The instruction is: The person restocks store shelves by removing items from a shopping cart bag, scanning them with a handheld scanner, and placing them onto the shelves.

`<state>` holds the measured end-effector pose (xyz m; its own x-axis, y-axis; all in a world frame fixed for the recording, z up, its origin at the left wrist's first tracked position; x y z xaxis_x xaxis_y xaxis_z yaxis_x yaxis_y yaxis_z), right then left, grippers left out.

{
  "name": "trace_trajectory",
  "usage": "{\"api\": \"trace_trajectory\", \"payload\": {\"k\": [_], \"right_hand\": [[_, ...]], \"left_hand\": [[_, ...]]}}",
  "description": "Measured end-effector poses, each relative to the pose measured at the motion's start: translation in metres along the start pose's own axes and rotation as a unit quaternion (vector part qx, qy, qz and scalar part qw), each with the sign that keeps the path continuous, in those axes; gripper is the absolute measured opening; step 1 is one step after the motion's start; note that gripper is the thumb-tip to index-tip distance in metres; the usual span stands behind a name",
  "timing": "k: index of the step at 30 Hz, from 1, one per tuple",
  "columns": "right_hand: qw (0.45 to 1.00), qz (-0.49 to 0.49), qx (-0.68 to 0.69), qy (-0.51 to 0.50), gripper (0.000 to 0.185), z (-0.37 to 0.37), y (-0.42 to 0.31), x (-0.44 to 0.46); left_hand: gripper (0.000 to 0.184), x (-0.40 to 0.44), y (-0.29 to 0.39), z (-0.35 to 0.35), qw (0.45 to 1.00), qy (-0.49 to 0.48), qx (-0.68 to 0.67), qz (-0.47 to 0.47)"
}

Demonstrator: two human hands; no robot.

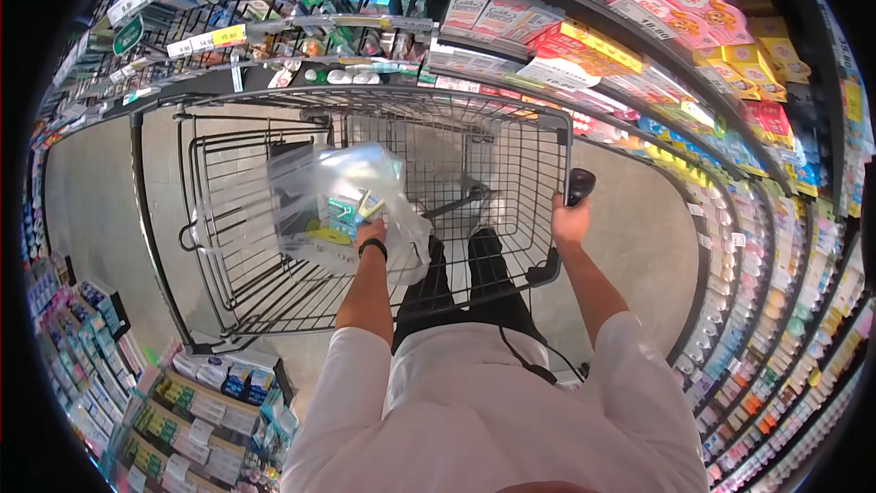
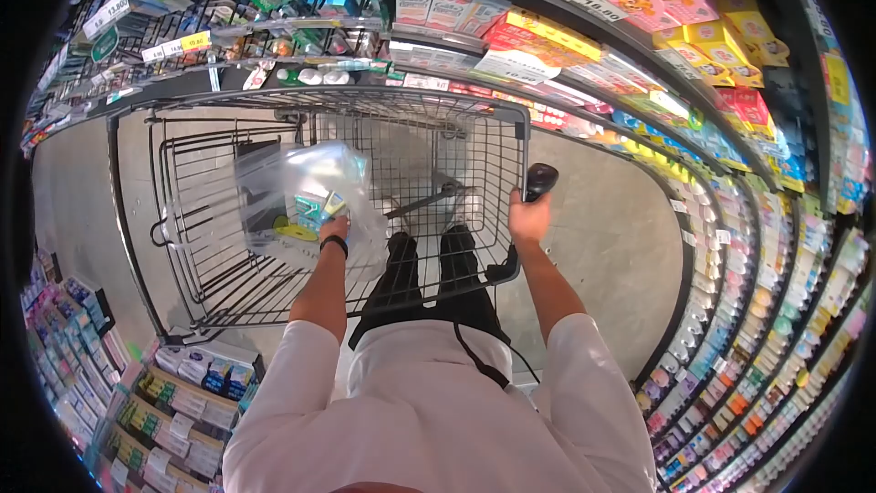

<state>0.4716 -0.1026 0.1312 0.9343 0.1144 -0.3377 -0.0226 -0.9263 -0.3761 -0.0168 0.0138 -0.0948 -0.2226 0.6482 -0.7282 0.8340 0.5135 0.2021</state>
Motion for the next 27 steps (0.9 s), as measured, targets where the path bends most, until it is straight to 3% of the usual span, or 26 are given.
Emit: {"api": "trace_trajectory", "payload": {"k": [3,7,9,10,12,16,18,22,24,27], "right_hand": [[1.000,-0.012,-0.002,0.014,0.045,0.001,0.000,0.002],[0.999,-0.022,0.039,-0.011,0.046,0.007,0.006,0.006],[0.999,-0.018,0.035,-0.015,0.046,0.005,0.003,0.002],[0.999,-0.012,0.030,-0.014,0.046,0.002,0.000,0.000],[1.000,-0.002,0.014,-0.018,0.048,0.002,-0.002,-0.001],[1.000,0.007,-0.026,0.007,0.050,-0.003,-0.004,-0.004],[1.000,0.011,-0.025,0.005,0.051,-0.001,-0.002,-0.002],[1.000,0.012,-0.016,0.002,0.044,-0.003,-0.004,-0.002],[1.000,-0.002,-0.003,0.006,0.044,-0.001,0.000,0.001],[1.000,0.001,-0.009,0.011,0.044,-0.001,0.000,0.000]], "left_hand": [[0.055,0.004,-0.001,0.002,0.996,0.020,-0.077,0.027],[0.065,0.016,-0.020,0.015,0.992,-0.031,-0.118,-0.024],[0.072,0.007,-0.028,0.023,0.974,-0.003,-0.192,-0.121],[0.072,-0.001,-0.024,0.022,0.973,0.001,-0.191,-0.127],[0.076,-0.019,-0.009,0.003,0.972,0.098,-0.163,-0.136],[0.074,-0.024,-0.014,0.006,0.956,0.139,-0.154,-0.206],[0.071,-0.007,-0.009,0.014,0.988,-0.001,-0.123,-0.096],[0.065,0.036,-0.041,0.060,0.980,-0.030,-0.185,-0.070],[0.060,0.056,-0.041,0.077,0.994,-0.093,-0.053,0.022],[0.055,0.039,-0.022,0.070,0.983,-0.159,-0.054,0.078]]}}
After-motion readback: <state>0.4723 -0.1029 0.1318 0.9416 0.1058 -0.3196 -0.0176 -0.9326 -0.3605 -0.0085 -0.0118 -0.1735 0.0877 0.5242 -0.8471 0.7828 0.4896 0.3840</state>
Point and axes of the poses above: each hand's wrist, its own x-axis towards the middle knuckle, its own z-axis out of the palm, y = z × x, the point moved 8 cm from there along x, towards the middle knuckle, and after that the axes turned 15 degrees about z, right-handed, at the moved point
